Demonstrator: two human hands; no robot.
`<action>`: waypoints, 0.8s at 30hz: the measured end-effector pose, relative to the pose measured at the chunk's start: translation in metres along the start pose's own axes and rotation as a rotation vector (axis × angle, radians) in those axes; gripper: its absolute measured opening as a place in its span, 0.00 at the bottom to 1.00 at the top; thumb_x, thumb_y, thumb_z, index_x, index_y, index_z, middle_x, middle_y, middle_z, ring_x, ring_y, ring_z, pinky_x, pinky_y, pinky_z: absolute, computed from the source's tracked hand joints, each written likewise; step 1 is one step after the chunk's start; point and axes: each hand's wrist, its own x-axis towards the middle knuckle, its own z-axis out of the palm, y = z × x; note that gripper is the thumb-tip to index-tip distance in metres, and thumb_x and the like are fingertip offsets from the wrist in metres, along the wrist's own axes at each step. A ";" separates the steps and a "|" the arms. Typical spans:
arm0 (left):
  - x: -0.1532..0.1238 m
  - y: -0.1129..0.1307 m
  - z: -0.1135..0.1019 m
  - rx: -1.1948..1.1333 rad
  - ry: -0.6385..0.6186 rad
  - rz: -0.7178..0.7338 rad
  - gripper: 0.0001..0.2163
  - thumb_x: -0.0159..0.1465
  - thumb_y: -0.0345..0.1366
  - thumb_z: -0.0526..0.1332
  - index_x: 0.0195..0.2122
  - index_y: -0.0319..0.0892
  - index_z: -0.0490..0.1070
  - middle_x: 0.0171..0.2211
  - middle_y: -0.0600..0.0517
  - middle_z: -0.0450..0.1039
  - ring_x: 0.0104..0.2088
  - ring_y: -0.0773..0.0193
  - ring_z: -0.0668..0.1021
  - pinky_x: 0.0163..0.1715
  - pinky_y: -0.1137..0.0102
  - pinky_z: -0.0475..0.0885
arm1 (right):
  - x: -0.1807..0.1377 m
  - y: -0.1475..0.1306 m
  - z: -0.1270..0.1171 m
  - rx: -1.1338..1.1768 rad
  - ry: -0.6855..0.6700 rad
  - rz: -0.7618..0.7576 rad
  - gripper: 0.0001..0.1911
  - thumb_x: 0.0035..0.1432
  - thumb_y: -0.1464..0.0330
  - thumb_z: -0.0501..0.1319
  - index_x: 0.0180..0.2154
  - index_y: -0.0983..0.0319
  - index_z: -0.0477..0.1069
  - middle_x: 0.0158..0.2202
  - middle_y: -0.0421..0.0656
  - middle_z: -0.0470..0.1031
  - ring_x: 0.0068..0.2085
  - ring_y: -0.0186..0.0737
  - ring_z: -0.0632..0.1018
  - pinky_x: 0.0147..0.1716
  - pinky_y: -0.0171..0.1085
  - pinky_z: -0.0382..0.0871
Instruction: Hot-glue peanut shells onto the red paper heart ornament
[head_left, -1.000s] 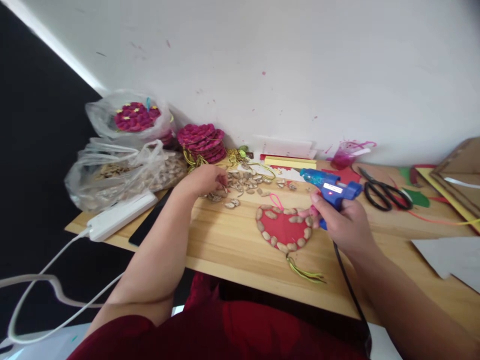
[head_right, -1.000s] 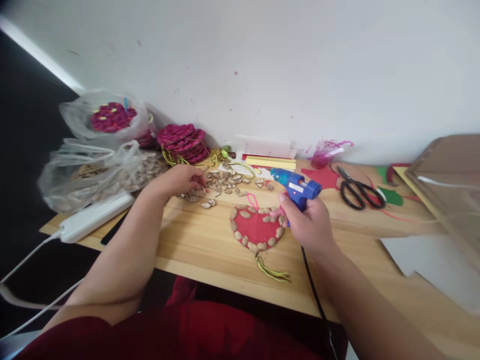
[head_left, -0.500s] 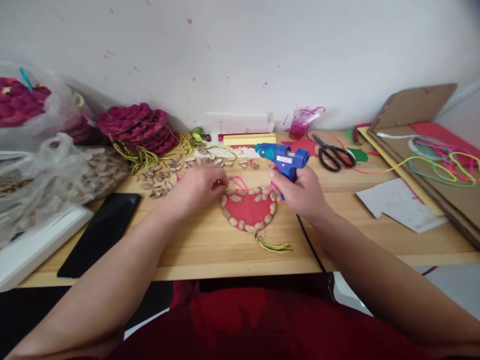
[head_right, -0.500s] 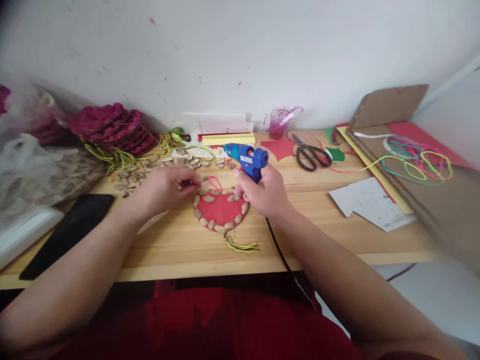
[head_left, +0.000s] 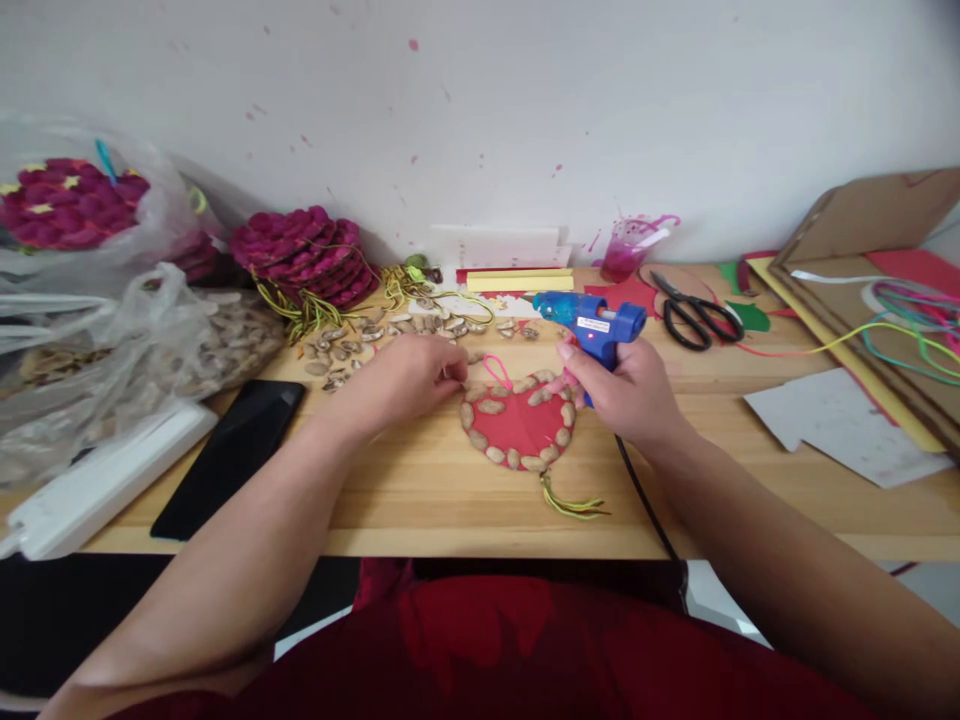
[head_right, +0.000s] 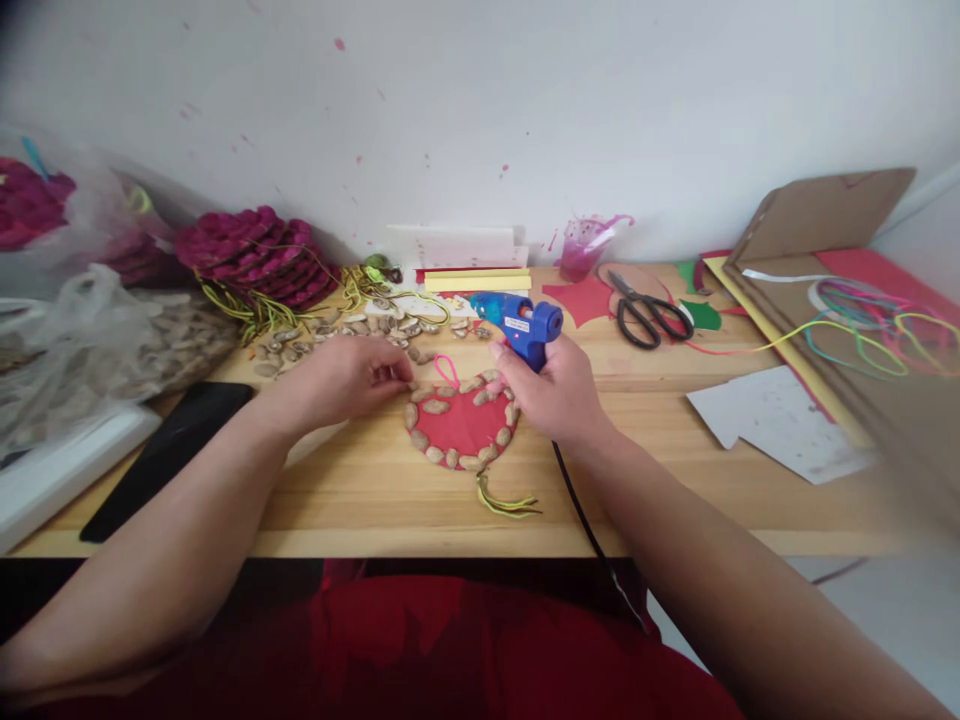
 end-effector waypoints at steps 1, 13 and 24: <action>0.000 0.000 0.001 0.019 0.035 -0.020 0.06 0.62 0.29 0.62 0.35 0.44 0.79 0.32 0.52 0.80 0.32 0.61 0.79 0.37 0.68 0.70 | 0.000 0.000 0.000 0.000 0.000 0.000 0.11 0.58 0.60 0.69 0.33 0.58 0.70 0.19 0.36 0.72 0.24 0.44 0.83 0.17 0.34 0.70; 0.003 0.000 0.008 0.037 0.130 -0.062 0.08 0.60 0.25 0.58 0.31 0.41 0.76 0.34 0.48 0.78 0.36 0.57 0.78 0.39 0.67 0.71 | -0.002 0.003 0.001 0.046 -0.070 0.022 0.14 0.58 0.58 0.70 0.35 0.59 0.70 0.25 0.38 0.76 0.28 0.45 0.85 0.16 0.33 0.72; -0.001 0.000 -0.013 0.012 -0.081 -0.173 0.01 0.58 0.32 0.65 0.30 0.43 0.77 0.31 0.52 0.80 0.31 0.61 0.78 0.33 0.69 0.67 | -0.003 0.005 0.003 0.022 -0.075 0.034 0.12 0.57 0.59 0.70 0.34 0.58 0.72 0.28 0.41 0.80 0.30 0.47 0.86 0.24 0.36 0.79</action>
